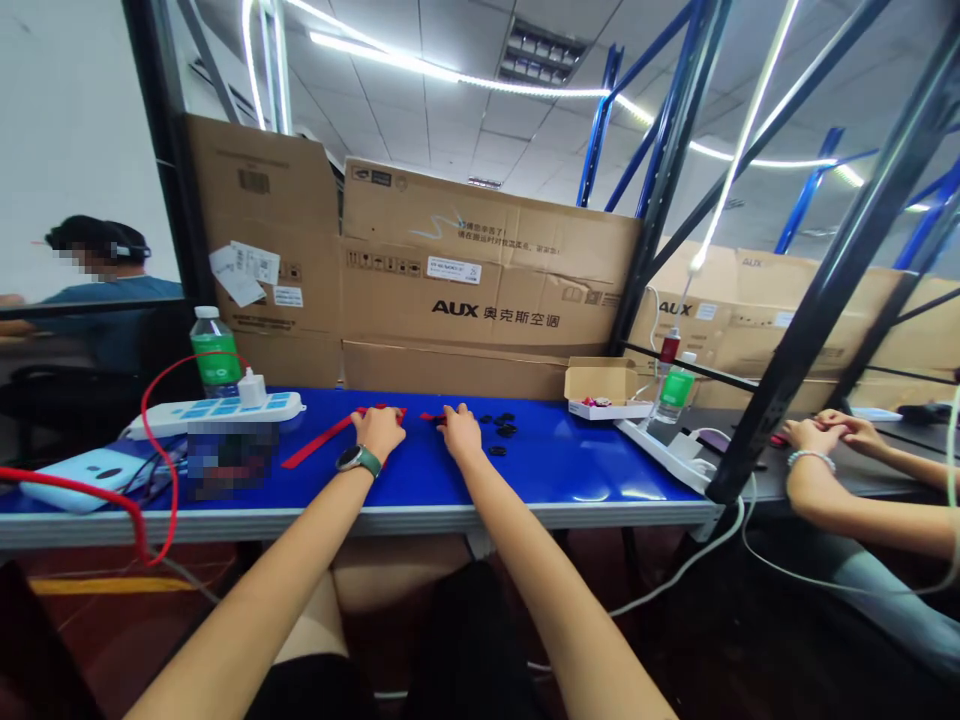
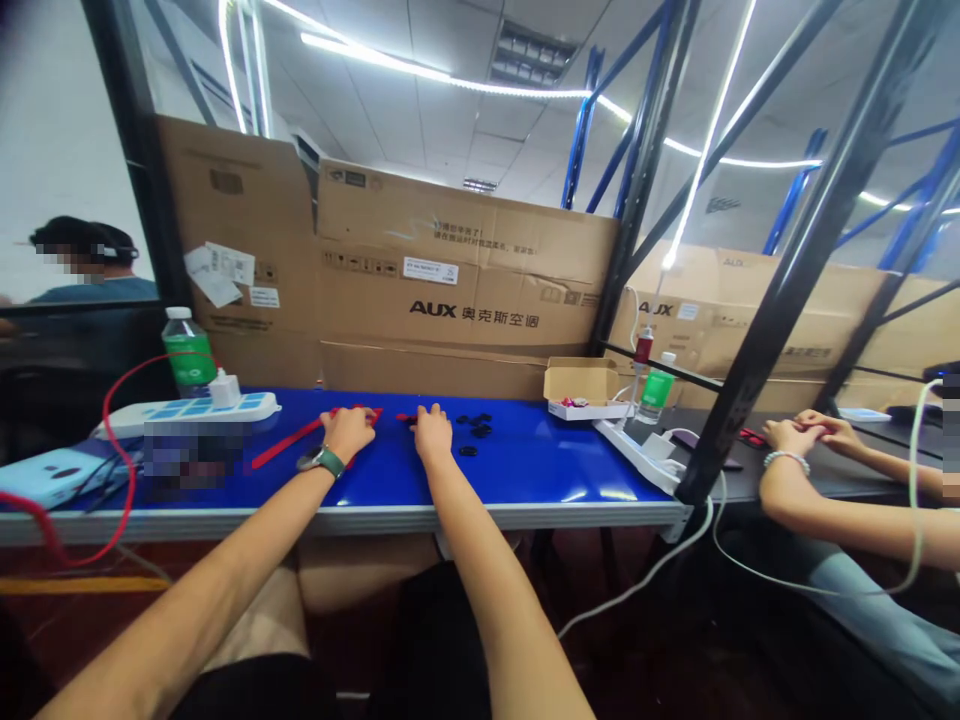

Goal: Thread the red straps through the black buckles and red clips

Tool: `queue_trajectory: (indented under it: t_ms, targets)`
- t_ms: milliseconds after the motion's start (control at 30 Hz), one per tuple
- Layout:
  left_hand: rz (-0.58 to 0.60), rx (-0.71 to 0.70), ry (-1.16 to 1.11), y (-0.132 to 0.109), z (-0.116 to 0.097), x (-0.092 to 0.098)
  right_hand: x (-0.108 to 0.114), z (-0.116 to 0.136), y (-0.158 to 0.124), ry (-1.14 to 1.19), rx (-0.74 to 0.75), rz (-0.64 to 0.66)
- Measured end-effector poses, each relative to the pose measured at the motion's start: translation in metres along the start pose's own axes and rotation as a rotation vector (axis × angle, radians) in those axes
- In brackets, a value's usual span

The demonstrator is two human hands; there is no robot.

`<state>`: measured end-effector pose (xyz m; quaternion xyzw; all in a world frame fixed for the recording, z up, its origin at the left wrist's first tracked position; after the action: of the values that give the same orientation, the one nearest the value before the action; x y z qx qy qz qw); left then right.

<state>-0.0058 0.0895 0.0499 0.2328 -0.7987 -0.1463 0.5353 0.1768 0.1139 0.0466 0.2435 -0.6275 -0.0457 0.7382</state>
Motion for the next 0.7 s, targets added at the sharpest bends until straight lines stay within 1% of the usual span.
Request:
queue_trajectory:
  t_ms: [67,133,233,333,367,433,533,600,700]
  targets:
    - [-0.007,-0.066,0.004,-0.001,-0.01,-0.001,0.008,0.003,-0.002,0.001,-0.019,-0.079]
    - [0.006,-0.087,0.008,-0.002,-0.014,-0.003,0.009,0.009,-0.004,-0.026,-0.004,-0.099]
    - [0.026,-0.083,0.012,-0.002,-0.015,-0.004,-0.002,0.013,-0.004,-0.046,0.033,-0.009]
    - [0.074,-0.095,0.018,-0.003,-0.018,-0.008,-0.012,0.018,-0.003,-0.05,0.094,0.061]
    - [0.083,-0.126,0.01,-0.004,-0.022,-0.008,-0.013,0.02,-0.002,-0.054,0.111,0.069]
    - [0.095,-0.134,-0.009,-0.005,-0.024,-0.009,-0.015,0.022,-0.002,-0.035,0.144,0.087]
    - [0.117,-0.241,-0.116,-0.009,-0.035,-0.01,-0.008,0.014,-0.003,-0.007,0.105,0.035]
    - [0.195,-0.32,-0.204,-0.013,-0.043,-0.015,-0.006,0.013,-0.003,0.033,0.125,0.022]
    - [0.301,-0.428,-0.291,-0.019,-0.053,-0.022,-0.011,0.01,-0.004,0.07,0.146,0.077]
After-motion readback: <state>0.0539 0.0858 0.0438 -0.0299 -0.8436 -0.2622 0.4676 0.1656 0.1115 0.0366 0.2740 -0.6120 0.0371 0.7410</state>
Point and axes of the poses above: each hand's wrist, its own y-axis towards the middle knuckle, its own x-axis out of the back of the hand, z = x × y, the point moved 10 cm from there along y, towards the middle knuckle, and after that the axes turned 8 degrees about -y, right-handed, at the moved point
